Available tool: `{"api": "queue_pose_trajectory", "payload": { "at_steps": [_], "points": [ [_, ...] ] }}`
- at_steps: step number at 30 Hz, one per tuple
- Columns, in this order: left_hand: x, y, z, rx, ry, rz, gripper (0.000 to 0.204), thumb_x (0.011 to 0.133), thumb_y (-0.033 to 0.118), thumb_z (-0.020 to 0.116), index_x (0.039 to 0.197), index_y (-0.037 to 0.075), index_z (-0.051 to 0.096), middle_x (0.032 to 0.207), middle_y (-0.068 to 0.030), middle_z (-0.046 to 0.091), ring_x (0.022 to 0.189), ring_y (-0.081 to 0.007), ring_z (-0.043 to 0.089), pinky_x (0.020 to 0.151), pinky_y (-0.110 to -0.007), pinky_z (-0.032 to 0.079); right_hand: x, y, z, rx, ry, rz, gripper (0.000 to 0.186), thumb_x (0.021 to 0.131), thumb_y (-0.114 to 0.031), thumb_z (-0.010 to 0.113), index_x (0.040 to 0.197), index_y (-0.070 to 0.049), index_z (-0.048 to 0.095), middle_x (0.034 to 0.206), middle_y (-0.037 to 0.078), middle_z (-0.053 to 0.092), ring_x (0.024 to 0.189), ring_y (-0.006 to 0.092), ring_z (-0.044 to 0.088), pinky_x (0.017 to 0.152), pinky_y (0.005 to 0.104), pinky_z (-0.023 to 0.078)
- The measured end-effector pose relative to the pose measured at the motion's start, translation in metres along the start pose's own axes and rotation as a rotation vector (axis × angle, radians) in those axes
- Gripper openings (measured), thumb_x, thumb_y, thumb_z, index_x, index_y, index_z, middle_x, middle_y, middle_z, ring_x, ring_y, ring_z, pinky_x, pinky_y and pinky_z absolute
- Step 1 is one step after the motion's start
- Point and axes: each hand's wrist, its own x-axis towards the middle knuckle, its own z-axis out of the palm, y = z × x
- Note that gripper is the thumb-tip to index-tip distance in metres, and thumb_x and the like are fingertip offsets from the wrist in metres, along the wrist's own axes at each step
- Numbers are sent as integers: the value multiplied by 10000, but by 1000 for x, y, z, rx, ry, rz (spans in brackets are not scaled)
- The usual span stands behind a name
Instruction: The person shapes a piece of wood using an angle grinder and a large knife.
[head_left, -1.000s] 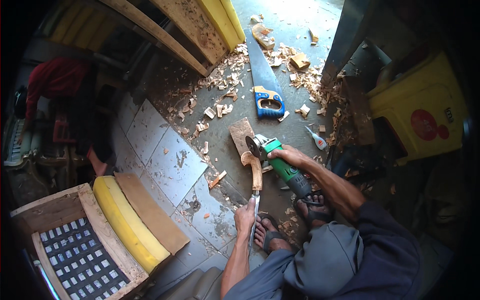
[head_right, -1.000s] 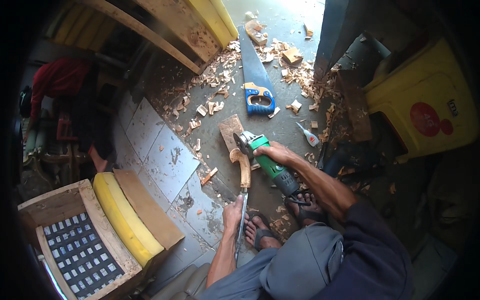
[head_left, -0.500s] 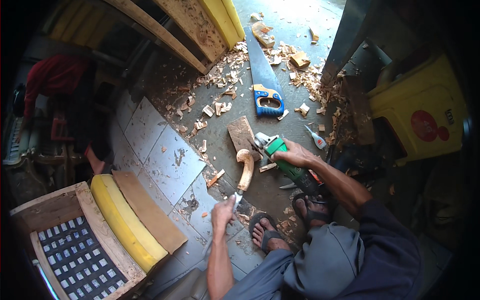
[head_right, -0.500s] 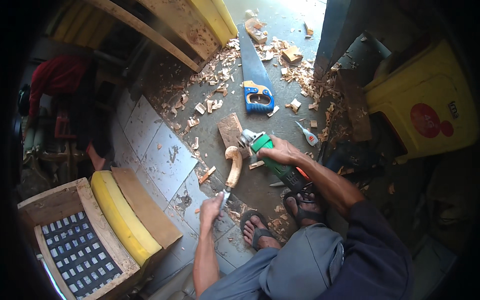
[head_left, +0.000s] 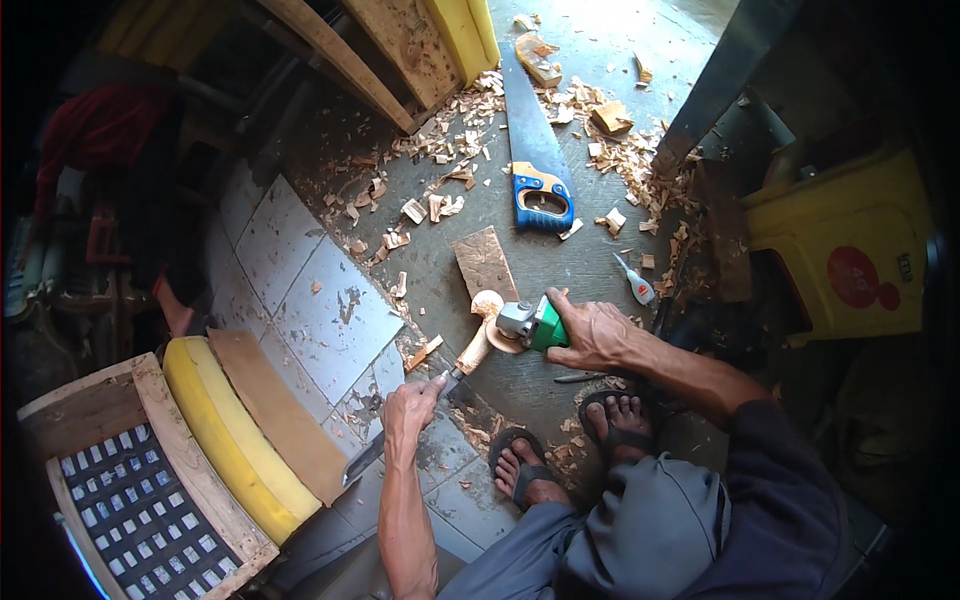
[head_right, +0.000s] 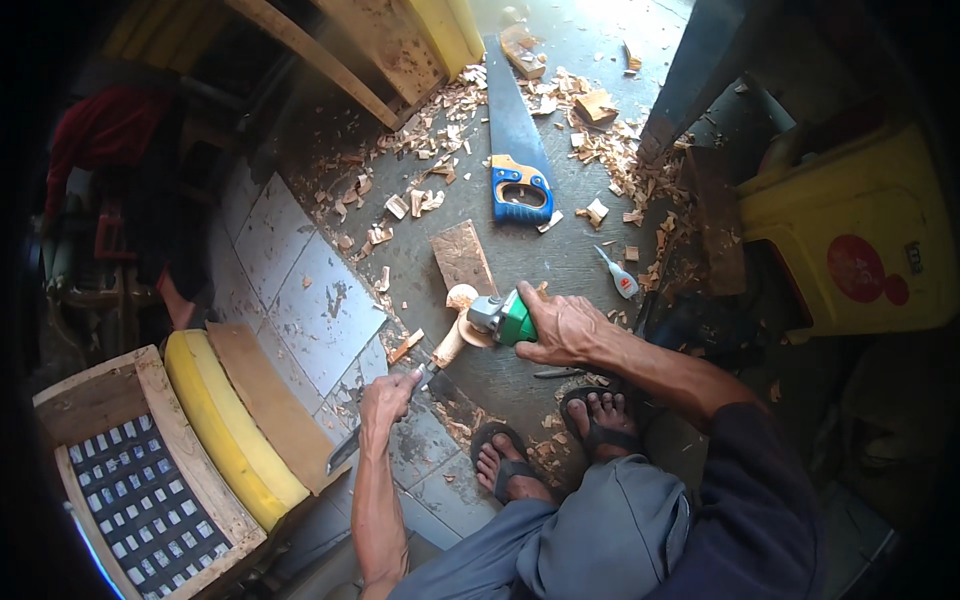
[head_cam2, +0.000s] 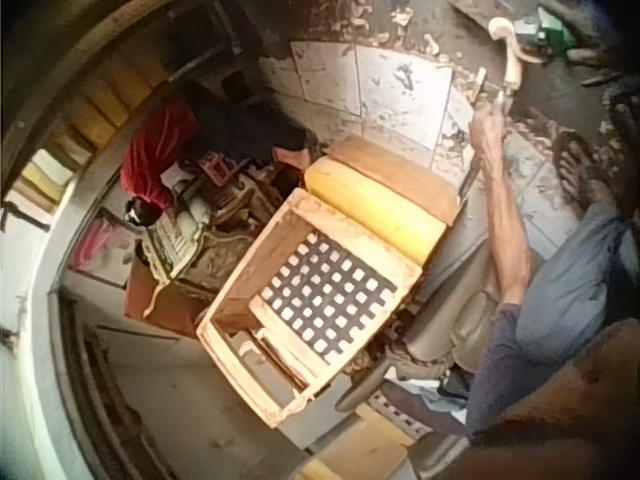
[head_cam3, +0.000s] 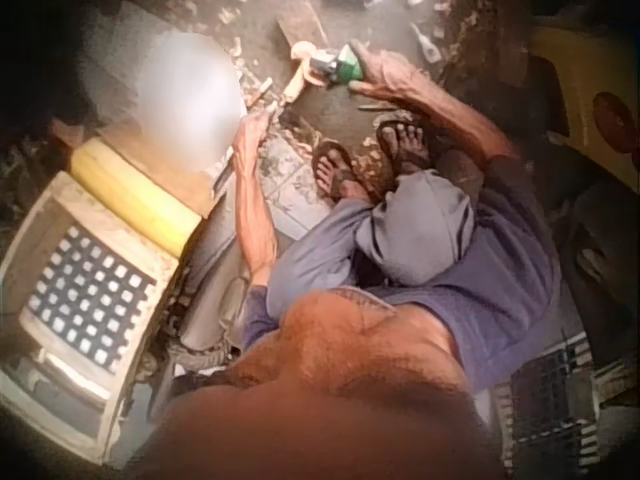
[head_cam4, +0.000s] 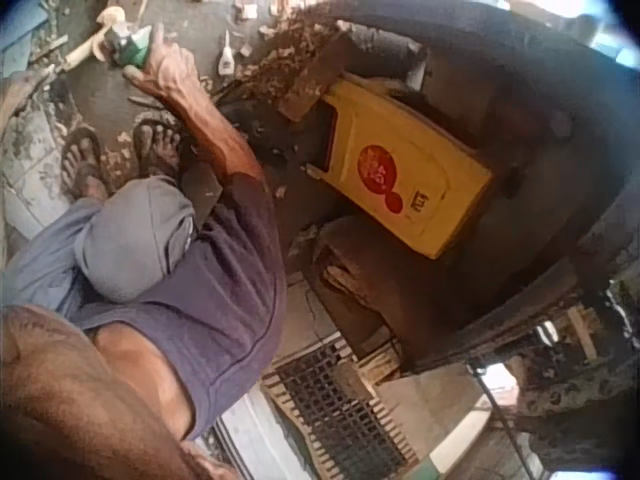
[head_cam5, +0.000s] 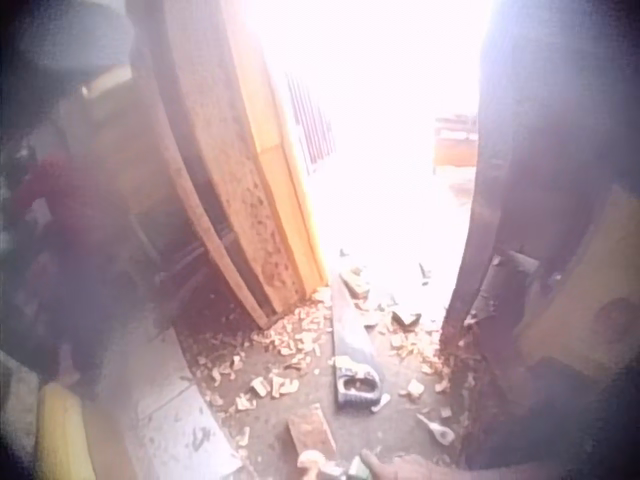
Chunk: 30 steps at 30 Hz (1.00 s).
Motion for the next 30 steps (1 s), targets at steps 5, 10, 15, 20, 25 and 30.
{"api": "queue_pose_trajectory", "payload": {
  "at_steps": [5,10,15,20,25,30],
  "points": [
    [-4,6,-11,44,5,25,589,915,635,561,821,87,752,782,-201,711,822,-420,687,772,-504,519,9,5,-8,-61,-2,-4,877,792,-434,673,1440,36,315,961,357,669,892,511,671,829,542,541],
    [-10,12,-26,88,118,101,528,913,575,611,799,79,749,714,-201,686,751,-423,672,733,-518,512,12,2,-18,-100,-72,5,904,784,-442,683,1454,34,307,921,334,679,865,507,673,801,541,541],
    [-16,32,-49,169,145,134,500,913,530,630,790,62,756,675,-213,669,716,-425,670,699,-519,514,16,4,-14,-82,-36,15,919,773,-438,693,1459,36,306,929,333,680,876,507,670,814,543,536],
    [-14,39,-62,270,163,185,486,910,518,637,825,60,776,638,-198,662,647,-402,669,668,-500,519,18,2,-22,-62,-65,-19,907,779,-424,689,1454,43,304,925,334,680,884,512,666,821,541,532],
    [-18,53,-71,323,178,241,468,914,502,640,837,64,787,616,-193,658,614,-388,672,640,-483,526,19,0,-25,-139,-101,-15,923,776,-428,689,1462,50,299,909,333,678,859,503,673,793,536,541],
    [-27,60,-75,370,222,262,475,919,467,642,825,20,770,663,-227,677,611,-374,697,622,-468,536,21,-2,-20,-139,-7,-46,920,787,-437,679,1471,45,295,918,344,672,819,484,683,748,531,552]
  ]
}}
